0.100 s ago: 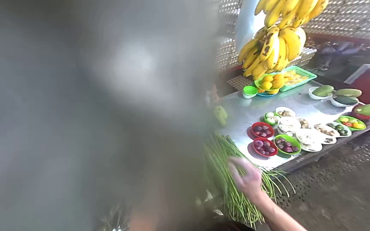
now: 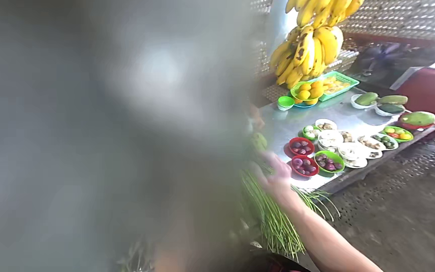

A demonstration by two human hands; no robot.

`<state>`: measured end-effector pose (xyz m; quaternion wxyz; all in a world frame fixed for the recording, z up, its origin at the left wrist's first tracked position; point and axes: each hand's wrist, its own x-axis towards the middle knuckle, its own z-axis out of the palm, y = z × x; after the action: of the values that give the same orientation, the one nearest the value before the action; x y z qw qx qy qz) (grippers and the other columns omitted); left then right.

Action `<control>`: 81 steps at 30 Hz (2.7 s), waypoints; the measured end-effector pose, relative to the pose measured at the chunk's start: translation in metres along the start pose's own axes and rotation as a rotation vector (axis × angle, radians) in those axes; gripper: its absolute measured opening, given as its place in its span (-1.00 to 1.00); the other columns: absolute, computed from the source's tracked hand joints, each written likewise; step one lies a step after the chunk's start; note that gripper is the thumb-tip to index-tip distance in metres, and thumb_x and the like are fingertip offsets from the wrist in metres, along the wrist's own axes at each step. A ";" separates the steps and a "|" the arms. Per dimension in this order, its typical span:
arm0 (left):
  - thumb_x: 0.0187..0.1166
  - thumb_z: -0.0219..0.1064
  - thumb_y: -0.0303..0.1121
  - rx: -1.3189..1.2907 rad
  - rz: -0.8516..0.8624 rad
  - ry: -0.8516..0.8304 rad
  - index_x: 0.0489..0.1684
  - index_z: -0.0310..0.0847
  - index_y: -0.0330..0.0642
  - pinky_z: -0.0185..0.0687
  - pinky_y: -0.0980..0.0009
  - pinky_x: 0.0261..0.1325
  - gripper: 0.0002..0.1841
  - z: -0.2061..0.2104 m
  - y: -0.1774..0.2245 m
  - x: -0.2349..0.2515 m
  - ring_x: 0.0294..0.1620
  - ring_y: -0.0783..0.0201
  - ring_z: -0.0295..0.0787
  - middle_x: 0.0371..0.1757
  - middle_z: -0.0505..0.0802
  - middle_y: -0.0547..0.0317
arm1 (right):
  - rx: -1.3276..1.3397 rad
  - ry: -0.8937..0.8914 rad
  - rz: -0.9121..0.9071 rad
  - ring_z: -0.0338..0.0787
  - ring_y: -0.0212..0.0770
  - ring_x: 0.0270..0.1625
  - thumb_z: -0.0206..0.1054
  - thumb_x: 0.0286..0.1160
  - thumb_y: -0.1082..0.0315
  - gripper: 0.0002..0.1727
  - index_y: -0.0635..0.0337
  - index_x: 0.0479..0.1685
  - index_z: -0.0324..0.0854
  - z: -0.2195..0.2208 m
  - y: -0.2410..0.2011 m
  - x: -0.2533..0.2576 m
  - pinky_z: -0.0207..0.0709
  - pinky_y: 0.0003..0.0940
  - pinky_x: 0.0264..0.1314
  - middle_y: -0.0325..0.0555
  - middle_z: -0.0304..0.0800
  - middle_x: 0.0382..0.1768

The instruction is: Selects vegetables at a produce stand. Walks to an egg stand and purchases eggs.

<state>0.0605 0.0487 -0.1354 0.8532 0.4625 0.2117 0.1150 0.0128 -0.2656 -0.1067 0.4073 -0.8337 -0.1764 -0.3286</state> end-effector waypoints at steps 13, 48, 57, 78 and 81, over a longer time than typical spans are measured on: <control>0.77 0.16 -0.41 -0.026 -0.102 0.084 0.11 0.57 -0.29 0.38 0.70 -0.70 -0.83 -0.013 0.009 -0.030 -0.63 0.52 0.58 -0.17 0.81 0.04 | -0.416 -0.350 0.780 0.48 0.50 0.55 0.52 0.35 -0.05 -0.08 0.18 0.72 0.29 0.074 0.055 -0.001 0.38 0.57 0.37 0.45 0.39 0.56; 0.90 -0.08 -0.22 0.106 -0.281 -0.078 -0.07 0.60 -0.19 0.15 0.69 -0.82 -0.66 -0.047 -0.017 -0.092 -0.84 0.59 0.30 -0.62 0.63 0.35 | 0.732 0.093 0.883 0.37 -0.45 -0.65 0.33 0.61 0.15 -0.69 0.02 -0.52 0.53 -0.050 0.035 0.070 0.36 -0.46 -0.52 -0.40 0.41 -0.70; 0.87 -0.19 -0.28 0.241 -0.321 -0.515 0.16 0.66 -0.20 0.16 0.71 -0.83 -0.58 -0.069 -0.048 -0.123 -0.84 0.61 0.29 -0.64 0.63 0.38 | 1.168 0.987 0.358 0.79 -0.38 -0.29 0.13 0.82 0.15 -0.75 0.14 0.06 0.55 -0.147 -0.009 0.138 0.76 -0.33 -0.12 -0.24 0.73 -0.36; 0.89 -0.15 -0.37 0.337 -0.336 -0.358 0.14 0.64 -0.29 0.09 0.69 -0.80 -0.63 -0.082 -0.055 -0.141 -0.82 0.60 0.26 -0.58 0.65 0.33 | -0.091 -0.164 0.791 0.80 0.11 -0.26 0.43 0.56 -0.11 -0.49 0.26 -0.27 0.78 -0.136 0.037 0.024 0.63 0.29 -0.11 0.14 0.81 -0.33; 0.87 -0.07 -0.37 0.457 -0.361 -0.329 0.22 0.63 -0.27 0.10 0.67 -0.75 -0.67 -0.066 -0.043 -0.148 -0.77 0.59 0.21 -0.55 0.59 0.35 | 0.044 -0.106 0.809 0.82 -0.06 -0.17 0.41 0.58 -0.08 -0.50 0.27 -0.06 0.77 -0.137 0.056 0.013 0.69 0.12 0.05 0.07 0.85 -0.20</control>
<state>-0.1014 0.0164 -0.1657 0.7567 0.6094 0.1701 -0.1645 -0.0018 -0.4082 -0.0667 0.5116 -0.8427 0.1384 -0.0947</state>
